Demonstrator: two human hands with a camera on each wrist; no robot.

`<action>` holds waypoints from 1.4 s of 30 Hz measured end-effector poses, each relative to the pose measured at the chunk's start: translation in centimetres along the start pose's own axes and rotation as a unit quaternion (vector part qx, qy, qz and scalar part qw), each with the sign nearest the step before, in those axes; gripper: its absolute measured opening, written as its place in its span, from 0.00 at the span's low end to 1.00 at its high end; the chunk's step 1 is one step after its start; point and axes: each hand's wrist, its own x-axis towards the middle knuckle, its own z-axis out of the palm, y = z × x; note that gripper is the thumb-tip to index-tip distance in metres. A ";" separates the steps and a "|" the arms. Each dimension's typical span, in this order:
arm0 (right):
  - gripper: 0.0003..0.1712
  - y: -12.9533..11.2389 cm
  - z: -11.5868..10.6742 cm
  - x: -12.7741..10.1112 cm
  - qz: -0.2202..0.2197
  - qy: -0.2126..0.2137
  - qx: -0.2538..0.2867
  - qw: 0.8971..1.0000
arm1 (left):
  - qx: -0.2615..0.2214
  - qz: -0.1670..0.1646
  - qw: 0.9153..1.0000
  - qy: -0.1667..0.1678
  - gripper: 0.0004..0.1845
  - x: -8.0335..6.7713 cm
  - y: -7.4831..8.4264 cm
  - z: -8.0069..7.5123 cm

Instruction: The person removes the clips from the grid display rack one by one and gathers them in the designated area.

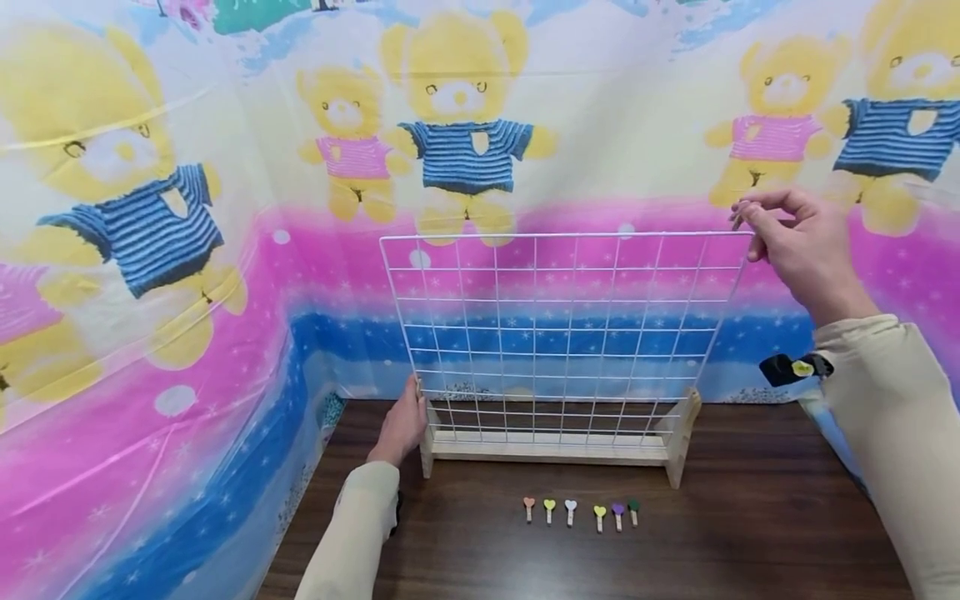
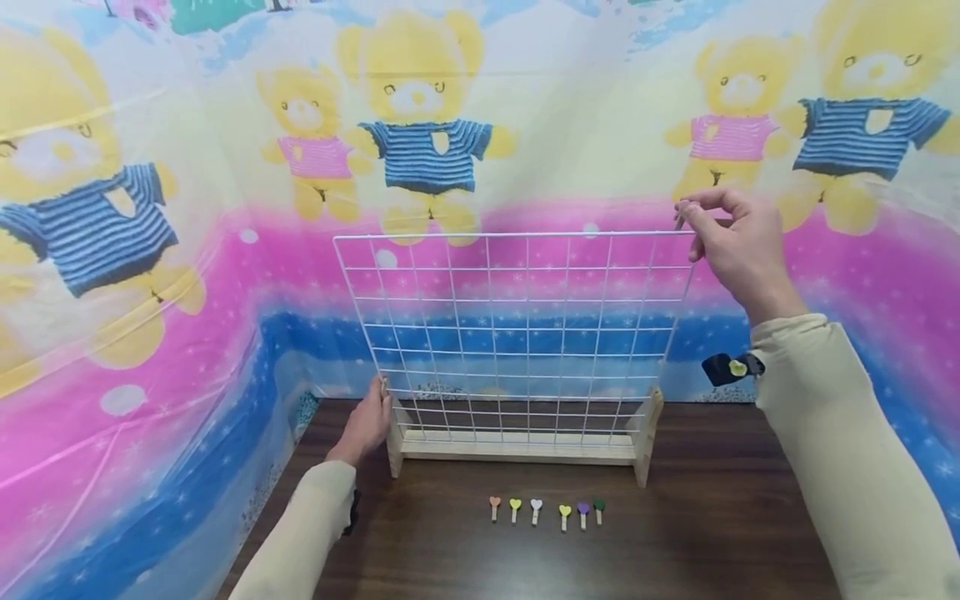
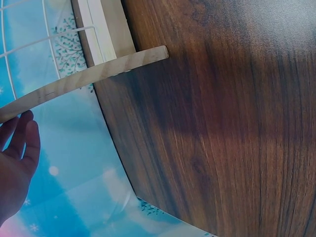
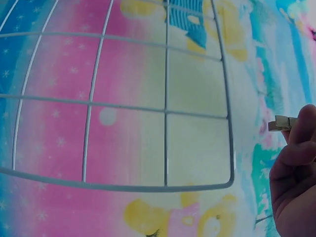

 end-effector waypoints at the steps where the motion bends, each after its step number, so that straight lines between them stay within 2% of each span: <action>1: 0.13 -0.1 0.1 -0.4 -0.014 -0.001 -0.013 1.000 | -0.002 -0.001 1.000 0.000 0.28 0.0 0.0 0.0; 4: 0.14 0.3 0.6 -1.9 -0.061 -0.005 -0.068 0.996 | -0.002 0.004 1.000 0.003 0.28 0.0 -0.1 0.0; 7: 0.13 1.2 1.1 -3.8 -0.097 -0.013 -0.125 0.987 | 0.005 0.010 1.000 0.009 0.28 0.1 -0.1 -0.1; 12: 0.11 3.6 1.7 -6.9 -0.099 -0.042 -0.175 0.979 | 0.008 0.011 1.000 0.008 0.26 0.0 -0.1 -0.2; 18: 0.11 6.8 2.3 -10.0 -0.070 -0.074 -0.218 0.970 | 0.008 0.013 1.000 0.006 0.26 -0.1 -0.1 -0.2; 31: 0.14 13.6 4.2 -15.1 0.006 -0.114 -0.207 0.972 | 0.005 0.015 1.000 0.007 0.27 0.0 0.0 0.0; 38: 0.16 16.1 5.3 -17.5 0.081 -0.139 -0.184 0.970 | 0.002 0.014 1.000 0.001 0.27 -0.2 0.1 -0.1; 42: 0.17 17.1 5.6 -18.2 0.098 -0.147 -0.181 0.967 | 0.000 0.011 1.000 0.000 0.27 -0.1 0.1 -0.1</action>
